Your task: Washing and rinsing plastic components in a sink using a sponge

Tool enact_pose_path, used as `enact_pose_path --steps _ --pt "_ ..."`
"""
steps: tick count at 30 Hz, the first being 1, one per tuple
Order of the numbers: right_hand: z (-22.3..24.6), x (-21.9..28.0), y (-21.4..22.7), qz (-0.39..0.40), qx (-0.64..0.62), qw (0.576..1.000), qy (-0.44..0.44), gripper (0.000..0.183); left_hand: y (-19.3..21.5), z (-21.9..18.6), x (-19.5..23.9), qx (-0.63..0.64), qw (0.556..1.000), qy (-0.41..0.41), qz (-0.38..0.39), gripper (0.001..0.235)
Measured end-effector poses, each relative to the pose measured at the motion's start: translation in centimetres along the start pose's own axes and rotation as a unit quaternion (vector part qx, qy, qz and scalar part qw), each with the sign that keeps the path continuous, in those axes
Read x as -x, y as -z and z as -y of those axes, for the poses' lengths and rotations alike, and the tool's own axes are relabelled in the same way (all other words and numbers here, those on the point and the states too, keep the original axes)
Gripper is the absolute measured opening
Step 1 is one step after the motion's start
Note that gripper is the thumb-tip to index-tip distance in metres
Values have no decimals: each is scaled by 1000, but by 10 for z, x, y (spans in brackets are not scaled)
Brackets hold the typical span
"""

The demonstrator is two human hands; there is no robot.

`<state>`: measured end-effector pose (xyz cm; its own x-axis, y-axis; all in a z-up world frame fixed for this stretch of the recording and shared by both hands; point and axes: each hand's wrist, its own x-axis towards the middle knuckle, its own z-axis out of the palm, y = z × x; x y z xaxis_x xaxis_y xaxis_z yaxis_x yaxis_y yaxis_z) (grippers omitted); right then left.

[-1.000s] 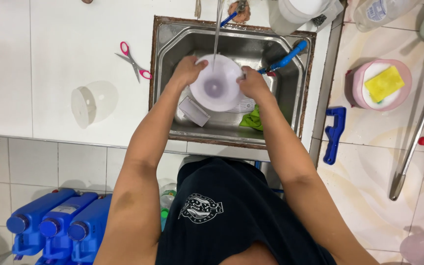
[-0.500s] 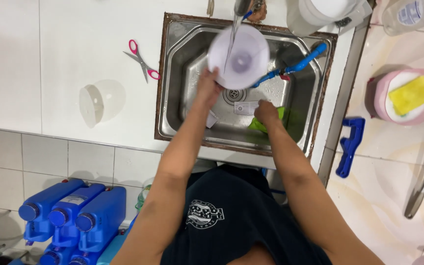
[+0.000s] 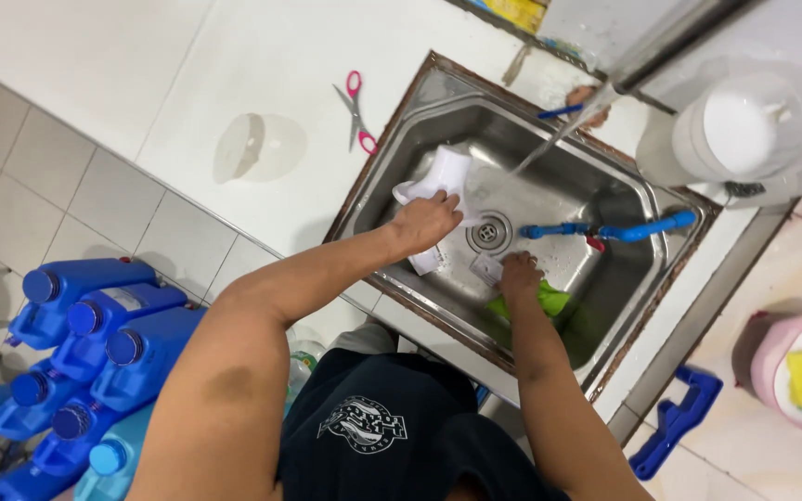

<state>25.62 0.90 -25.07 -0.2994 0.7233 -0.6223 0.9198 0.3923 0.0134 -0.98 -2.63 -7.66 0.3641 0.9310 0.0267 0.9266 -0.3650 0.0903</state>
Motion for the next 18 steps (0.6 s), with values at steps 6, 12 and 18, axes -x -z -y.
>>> enact_pose_path --steps 6,12,18 --pt "7 -18 21 -1 -106 992 75 41 43 3 36 -52 996 -56 -44 4" --pt "79 12 178 -52 -286 955 56 56 67 0 56 -90 986 -43 -136 12" --pt "117 57 234 -164 -456 875 0 40 103 16 67 -116 972 -58 -195 12"
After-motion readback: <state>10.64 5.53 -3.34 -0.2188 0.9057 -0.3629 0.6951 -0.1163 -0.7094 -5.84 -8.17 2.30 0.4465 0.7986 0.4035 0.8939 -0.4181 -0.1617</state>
